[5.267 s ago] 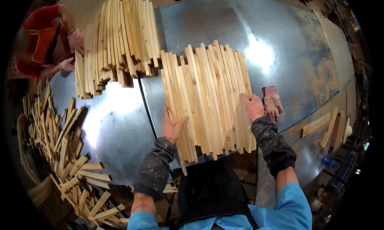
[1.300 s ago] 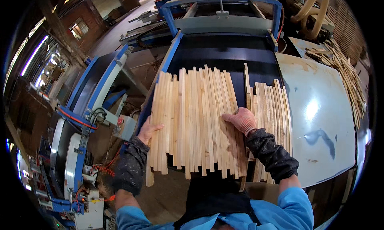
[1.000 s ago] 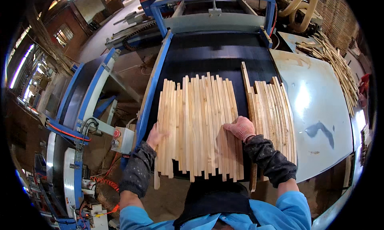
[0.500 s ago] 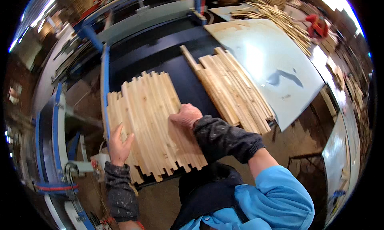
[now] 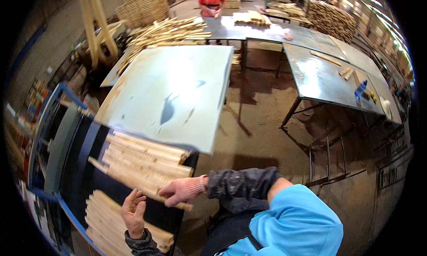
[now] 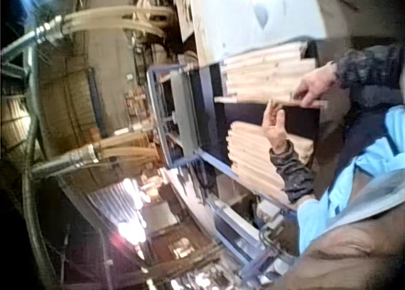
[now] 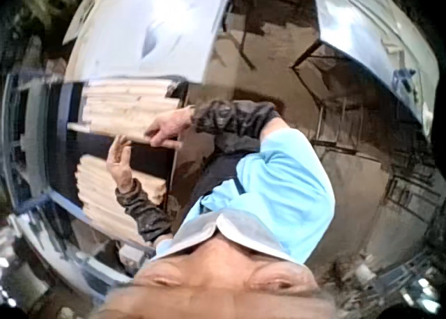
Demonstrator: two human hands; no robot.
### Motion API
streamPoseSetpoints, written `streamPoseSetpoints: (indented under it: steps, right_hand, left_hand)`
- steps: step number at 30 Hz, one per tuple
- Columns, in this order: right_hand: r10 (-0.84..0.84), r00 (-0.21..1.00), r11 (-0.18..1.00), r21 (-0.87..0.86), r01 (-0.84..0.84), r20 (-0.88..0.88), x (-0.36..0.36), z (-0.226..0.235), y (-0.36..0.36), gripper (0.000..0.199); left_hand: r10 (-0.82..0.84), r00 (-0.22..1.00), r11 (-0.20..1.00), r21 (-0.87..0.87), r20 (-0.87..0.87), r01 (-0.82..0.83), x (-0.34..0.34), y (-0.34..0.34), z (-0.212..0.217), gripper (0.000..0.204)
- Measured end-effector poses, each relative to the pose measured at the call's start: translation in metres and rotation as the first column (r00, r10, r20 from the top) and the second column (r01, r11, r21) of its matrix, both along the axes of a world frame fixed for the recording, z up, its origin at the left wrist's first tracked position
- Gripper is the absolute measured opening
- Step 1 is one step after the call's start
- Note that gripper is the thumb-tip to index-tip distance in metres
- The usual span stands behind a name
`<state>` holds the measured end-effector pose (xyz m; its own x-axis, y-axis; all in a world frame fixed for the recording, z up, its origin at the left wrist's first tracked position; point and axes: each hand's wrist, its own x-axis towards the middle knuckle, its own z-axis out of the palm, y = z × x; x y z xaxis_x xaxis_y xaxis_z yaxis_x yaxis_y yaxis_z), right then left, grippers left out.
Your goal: The person measures the width of wooden slats using a digital caliper and a red plastic gauge. They then stack the measured slats into neat piles on a metal table and transfer them to a nearby machine.
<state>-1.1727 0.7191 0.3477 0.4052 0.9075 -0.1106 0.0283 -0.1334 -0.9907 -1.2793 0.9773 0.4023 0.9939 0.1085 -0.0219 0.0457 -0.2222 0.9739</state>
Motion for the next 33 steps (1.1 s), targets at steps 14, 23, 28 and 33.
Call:
streamPoseSetpoints:
  steps: [14, 23, 28, 33]
  right_hand:
    - [-0.785, 0.307, 0.539, -0.348, 0.767, -0.538, 0.058, -0.15, -0.479, 0.069]
    - [-0.797, 0.102, 0.43, -0.44, 0.789, -0.595, 0.185, -0.228, -0.588, 0.052]
    - [-0.959, 0.009, 0.179, -0.58, 0.795, -0.284, 0.253, -0.265, -0.685, 0.04]
    - [-0.89, -0.19, 0.075, -0.543, 0.836, -0.415, 0.305, -0.315, -0.77, 0.013]
  left_hand:
    - [-0.694, 0.6, 0.72, -0.372, -0.398, 0.586, 0.249, -0.453, -0.153, 0.051]
    - [-0.735, 0.379, 0.652, -0.433, -0.562, 0.623, 0.402, -0.573, -0.272, 0.051]
    - [-0.727, 0.398, 0.646, -0.362, -0.559, 0.672, 0.544, -0.662, -0.311, 0.054]
    - [-0.833, 0.31, 0.431, -0.188, -0.458, 0.882, 0.681, -0.769, -0.299, 0.057]
